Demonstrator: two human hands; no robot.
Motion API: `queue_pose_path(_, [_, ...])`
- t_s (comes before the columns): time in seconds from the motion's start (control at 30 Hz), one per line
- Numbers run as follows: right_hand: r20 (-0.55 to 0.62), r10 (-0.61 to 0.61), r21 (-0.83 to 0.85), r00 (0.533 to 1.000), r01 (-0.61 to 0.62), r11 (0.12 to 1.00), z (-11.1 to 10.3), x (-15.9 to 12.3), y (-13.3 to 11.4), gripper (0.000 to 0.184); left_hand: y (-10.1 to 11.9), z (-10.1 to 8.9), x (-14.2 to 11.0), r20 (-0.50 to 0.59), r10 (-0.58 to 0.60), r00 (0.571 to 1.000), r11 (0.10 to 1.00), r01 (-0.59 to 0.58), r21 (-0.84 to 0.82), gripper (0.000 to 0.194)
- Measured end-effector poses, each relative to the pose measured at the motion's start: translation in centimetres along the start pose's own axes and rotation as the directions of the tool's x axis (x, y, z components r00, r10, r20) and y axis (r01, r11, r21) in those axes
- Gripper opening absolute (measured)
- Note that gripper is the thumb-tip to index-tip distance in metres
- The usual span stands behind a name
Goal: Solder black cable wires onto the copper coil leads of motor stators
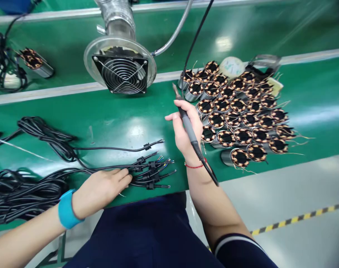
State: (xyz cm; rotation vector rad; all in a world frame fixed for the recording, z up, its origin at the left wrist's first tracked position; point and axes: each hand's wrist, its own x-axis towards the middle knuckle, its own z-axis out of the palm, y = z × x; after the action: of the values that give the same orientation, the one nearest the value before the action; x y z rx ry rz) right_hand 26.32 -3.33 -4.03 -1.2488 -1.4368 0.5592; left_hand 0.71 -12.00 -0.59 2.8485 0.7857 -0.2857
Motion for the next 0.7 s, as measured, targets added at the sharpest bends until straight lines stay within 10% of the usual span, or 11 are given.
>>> queue_pose_path(0.17, [-0.013, 0.003, 0.016, 1.000, -0.003, 1.000, 0.0, -0.1, -0.2, 0.028, -0.4, -1.4, -1.0, -0.100, 0.104, 0.990, 0.994, -0.107, -0.029, 0.026])
queue_pose_path(0.4, [-0.064, -0.005, 0.016, 0.998, 0.006, 1.000, -0.3, 0.4, -0.3, 0.026, -3.9, -7.3, -1.0, -0.158, -0.167, 0.973, 0.872, 0.071, -0.484, 0.014])
queue_pose_path(0.7, [-0.273, -0.130, -0.337, 0.953, 0.032, 0.941, -8.4, -2.5, -7.0, 0.030, -5.0, -3.2, 5.0, 0.161, -0.096, 0.982, 0.952, 0.138, -0.273, 0.024])
